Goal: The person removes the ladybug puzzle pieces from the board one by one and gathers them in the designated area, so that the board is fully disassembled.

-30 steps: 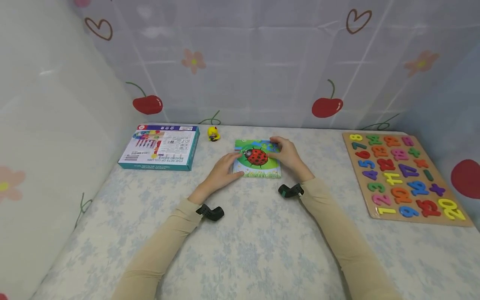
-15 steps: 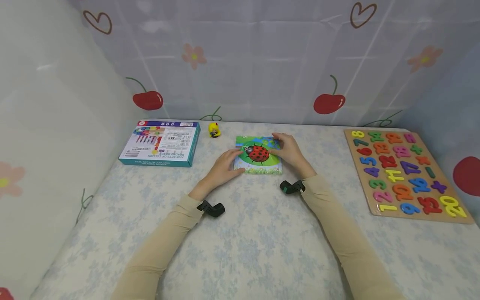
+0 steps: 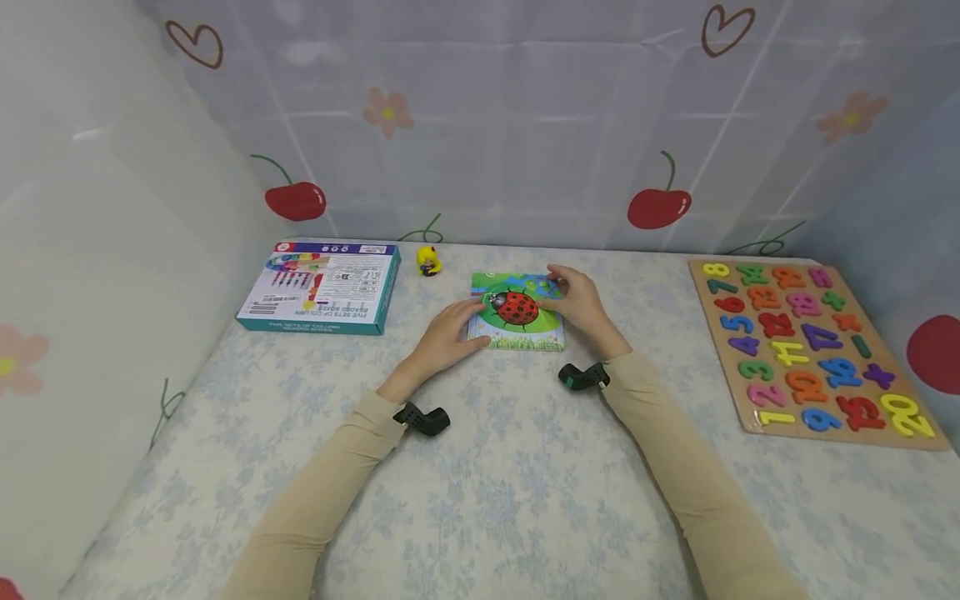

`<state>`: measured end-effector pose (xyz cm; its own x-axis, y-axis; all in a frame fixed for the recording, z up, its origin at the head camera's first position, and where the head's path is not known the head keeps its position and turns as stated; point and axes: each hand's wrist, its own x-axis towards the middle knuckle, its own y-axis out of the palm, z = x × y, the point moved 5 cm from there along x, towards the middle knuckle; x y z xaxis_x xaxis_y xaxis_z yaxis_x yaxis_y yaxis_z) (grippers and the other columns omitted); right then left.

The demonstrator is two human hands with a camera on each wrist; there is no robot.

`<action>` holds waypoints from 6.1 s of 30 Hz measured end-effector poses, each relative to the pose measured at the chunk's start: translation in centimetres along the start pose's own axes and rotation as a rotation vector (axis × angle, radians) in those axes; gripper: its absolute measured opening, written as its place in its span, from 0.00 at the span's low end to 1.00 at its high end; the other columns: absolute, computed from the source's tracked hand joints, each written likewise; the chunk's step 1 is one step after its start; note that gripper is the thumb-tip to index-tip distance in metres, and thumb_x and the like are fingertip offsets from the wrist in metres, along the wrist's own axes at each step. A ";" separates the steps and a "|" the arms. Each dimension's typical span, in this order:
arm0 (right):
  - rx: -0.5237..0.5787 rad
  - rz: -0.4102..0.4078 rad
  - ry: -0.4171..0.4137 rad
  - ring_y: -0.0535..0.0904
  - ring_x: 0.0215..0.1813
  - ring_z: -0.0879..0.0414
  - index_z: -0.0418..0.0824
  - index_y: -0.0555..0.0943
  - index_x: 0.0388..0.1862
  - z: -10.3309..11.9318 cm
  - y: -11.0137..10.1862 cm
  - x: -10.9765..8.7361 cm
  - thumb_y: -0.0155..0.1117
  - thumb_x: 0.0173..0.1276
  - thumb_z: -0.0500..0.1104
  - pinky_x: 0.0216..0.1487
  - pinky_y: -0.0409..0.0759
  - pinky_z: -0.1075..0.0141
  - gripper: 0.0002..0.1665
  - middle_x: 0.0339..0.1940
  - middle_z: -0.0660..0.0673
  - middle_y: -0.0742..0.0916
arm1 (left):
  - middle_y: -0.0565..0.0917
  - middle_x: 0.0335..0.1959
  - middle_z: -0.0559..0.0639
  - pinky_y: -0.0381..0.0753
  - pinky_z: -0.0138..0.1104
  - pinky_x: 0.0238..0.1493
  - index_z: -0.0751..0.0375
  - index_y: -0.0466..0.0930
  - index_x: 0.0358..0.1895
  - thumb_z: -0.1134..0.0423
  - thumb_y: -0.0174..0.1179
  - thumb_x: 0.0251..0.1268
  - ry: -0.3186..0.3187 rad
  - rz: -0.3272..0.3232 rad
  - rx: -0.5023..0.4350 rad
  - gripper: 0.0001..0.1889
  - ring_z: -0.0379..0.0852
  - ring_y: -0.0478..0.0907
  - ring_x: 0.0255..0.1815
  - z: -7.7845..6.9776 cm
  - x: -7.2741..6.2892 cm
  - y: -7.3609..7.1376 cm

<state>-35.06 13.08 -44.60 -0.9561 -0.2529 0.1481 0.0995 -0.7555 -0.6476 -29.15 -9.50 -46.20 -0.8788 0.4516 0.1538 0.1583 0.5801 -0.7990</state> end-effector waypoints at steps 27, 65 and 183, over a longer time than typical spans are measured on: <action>-0.005 0.040 -0.085 0.72 0.52 0.40 0.30 0.69 0.66 0.1 0.0 0.6 0.71 0.56 0.33 0.55 0.71 0.49 0.37 0.53 0.29 0.78 | 0.60 0.75 0.55 0.54 0.58 0.72 0.57 0.67 0.69 0.51 0.55 0.69 0.024 0.035 0.079 0.28 0.56 0.54 0.76 -0.6 -0.3 -0.1; 0.229 -0.445 0.505 0.72 0.41 0.66 0.37 0.73 0.64 -7.6 -11.4 -3.9 0.55 0.66 0.30 0.37 0.72 0.80 0.26 0.63 0.38 0.76 | 0.60 0.75 0.54 0.53 0.56 0.73 0.55 0.66 0.69 0.50 0.54 0.69 0.039 0.027 0.089 0.28 0.56 0.55 0.76 -0.3 -0.1 0.2; 0.369 -0.392 0.307 0.75 0.30 0.75 0.26 0.78 0.53 -2.7 -6.4 -1.1 0.60 0.64 0.29 0.36 0.75 0.82 0.18 0.24 0.63 0.80 | 0.53 0.77 0.56 0.51 0.54 0.74 0.40 0.64 0.71 0.53 0.42 0.76 0.021 0.087 0.219 0.22 0.57 0.49 0.77 -1.0 -0.5 0.7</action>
<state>-35.36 19.81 -42.65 -0.9711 0.2296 0.0649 -0.2385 -0.9301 -0.2793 -28.15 -8.61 -46.22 -0.8562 0.5089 0.0889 0.1298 0.3785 -0.9164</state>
